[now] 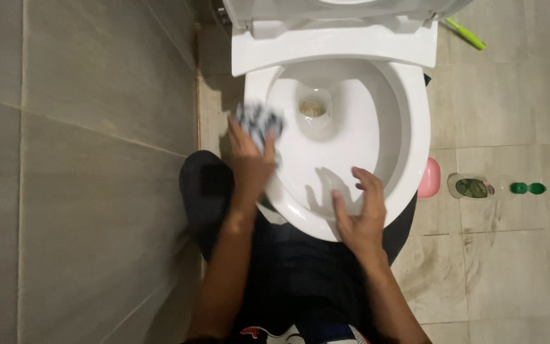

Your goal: The person cleans the interior and exterior of a toilet by hand with a cloth, wiping the lid, seat, and bowl base.

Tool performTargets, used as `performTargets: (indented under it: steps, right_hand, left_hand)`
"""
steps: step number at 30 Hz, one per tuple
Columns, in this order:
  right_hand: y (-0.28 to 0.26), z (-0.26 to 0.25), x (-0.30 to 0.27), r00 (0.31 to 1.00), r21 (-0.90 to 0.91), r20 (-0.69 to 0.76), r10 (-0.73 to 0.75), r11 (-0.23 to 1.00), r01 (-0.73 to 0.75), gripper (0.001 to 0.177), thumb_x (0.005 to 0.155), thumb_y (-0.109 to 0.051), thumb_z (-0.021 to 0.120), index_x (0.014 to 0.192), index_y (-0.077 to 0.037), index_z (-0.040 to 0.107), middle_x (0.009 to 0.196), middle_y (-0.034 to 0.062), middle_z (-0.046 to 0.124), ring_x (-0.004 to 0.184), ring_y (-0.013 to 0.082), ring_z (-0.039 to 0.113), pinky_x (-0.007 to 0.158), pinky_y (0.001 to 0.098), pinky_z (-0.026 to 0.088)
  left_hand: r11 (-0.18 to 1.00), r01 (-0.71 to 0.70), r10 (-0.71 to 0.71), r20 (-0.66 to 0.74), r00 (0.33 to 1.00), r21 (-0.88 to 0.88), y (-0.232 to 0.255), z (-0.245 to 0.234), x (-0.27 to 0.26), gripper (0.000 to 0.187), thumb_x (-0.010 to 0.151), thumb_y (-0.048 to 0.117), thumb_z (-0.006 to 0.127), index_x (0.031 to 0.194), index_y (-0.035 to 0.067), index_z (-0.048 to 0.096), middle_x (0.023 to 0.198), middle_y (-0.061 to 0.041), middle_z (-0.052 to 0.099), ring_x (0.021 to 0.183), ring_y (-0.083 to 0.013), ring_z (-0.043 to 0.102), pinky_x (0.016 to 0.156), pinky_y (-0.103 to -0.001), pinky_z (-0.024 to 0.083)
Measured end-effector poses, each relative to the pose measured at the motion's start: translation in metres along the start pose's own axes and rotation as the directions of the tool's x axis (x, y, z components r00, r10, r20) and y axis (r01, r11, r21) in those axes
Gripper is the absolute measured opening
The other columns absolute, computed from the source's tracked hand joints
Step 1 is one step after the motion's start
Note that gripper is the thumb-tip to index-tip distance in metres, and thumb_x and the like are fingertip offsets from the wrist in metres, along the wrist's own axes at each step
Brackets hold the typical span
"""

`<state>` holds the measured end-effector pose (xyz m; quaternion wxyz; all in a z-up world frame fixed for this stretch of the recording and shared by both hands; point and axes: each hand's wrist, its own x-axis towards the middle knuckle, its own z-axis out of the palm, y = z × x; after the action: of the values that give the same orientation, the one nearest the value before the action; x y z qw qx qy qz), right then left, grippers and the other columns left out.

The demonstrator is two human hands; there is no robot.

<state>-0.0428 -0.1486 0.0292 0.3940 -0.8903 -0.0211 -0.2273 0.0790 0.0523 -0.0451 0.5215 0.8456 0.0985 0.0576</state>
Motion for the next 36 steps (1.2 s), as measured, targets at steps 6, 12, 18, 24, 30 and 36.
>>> performTargets:
  steps: [6, 12, 18, 24, 30, 36]
  right_hand:
    - [0.001, 0.003, -0.005, 0.996, -0.03, -0.083, -0.022, 0.999, 0.02, 0.037, 0.094, -0.006, 0.077, 0.125, 0.002, 0.06, 0.12, 0.0193, 0.069, 0.108, 0.0317, 0.069, 0.083, 0.0369, 0.058]
    - [0.005, 0.003, -0.005, 0.995, 0.011, -0.093, -0.019, 1.0, 0.02, 0.035, 0.093, -0.007, 0.077, 0.122, 0.004, 0.061, 0.115, 0.0194, 0.069, 0.103, 0.0291, 0.069, 0.079, 0.0348, 0.057]
    - [0.008, 0.004, -0.007, 0.994, 0.051, -0.109, 0.012, 0.999, -0.007, 0.033, 0.094, -0.005, 0.076, 0.122, 0.003, 0.061, 0.113, 0.0184, 0.07, 0.099, 0.0268, 0.069, 0.079, 0.034, 0.056]
    - [0.006, 0.004, -0.009, 0.993, 0.051, -0.116, 0.005, 0.999, 0.001, 0.032, 0.095, -0.004, 0.075, 0.122, 0.004, 0.061, 0.112, 0.0187, 0.069, 0.099, 0.0269, 0.069, 0.079, 0.0344, 0.055]
    - [0.006, 0.003, -0.01, 0.99, 0.074, -0.141, 0.013, 0.997, -0.002, 0.032, 0.095, -0.005, 0.075, 0.122, 0.004, 0.06, 0.111, 0.0188, 0.07, 0.101, 0.0253, 0.07, 0.08, 0.034, 0.056]
    - [0.016, 0.004, -0.017, 0.99, 0.12, -0.14, -0.001, 0.993, 0.018, 0.034, 0.097, -0.005, 0.074, 0.126, 0.003, 0.059, 0.113, 0.0179, 0.07, 0.103, 0.0246, 0.069, 0.083, 0.0334, 0.056]
  left_hand:
    - [0.978, -0.162, 0.159, 0.038, 0.987, 0.128, 0.003, 0.002, 0.073, 0.085, 0.099, 0.036, 0.069, 0.15, -0.016, 0.025, 0.142, -0.039, 0.049, 0.132, -0.0481, 0.051, 0.114, -0.05, 0.041]
    - [0.967, 0.012, 0.03, 0.16, 0.987, -0.255, 0.02, -0.029, -0.058, 0.091, 0.089, 0.028, 0.058, 0.157, -0.01, 0.009, 0.139, -0.033, 0.041, 0.122, -0.0412, 0.056, 0.098, -0.051, 0.057]
    - [0.95, -0.264, 0.249, -0.105, 0.963, -0.169, -0.01, -0.004, -0.065, 0.083, 0.104, 0.03, 0.065, 0.157, -0.012, 0.018, 0.143, -0.031, 0.048, 0.131, -0.0396, 0.053, 0.113, -0.05, 0.045]
    - [0.884, 0.014, 0.0, 0.03, 1.0, -0.468, -0.028, -0.007, 0.006, 0.074, 0.1, 0.035, 0.065, 0.157, -0.003, 0.037, 0.142, -0.02, 0.059, 0.127, -0.0313, 0.06, 0.11, -0.042, 0.049]
    - [0.903, -0.291, 0.261, -0.136, 0.956, -0.316, -0.018, -0.002, -0.085, 0.084, 0.1, 0.022, 0.067, 0.163, -0.002, 0.017, 0.168, -0.03, 0.022, 0.157, -0.0434, 0.024, 0.129, -0.053, 0.02]
    - [0.868, -0.361, 0.348, -0.101, 0.932, -0.341, -0.01, -0.027, -0.144, 0.063, 0.096, 0.014, 0.06, 0.156, 0.0, 0.042, 0.164, -0.026, 0.041, 0.157, -0.0395, 0.036, 0.133, -0.051, 0.029]
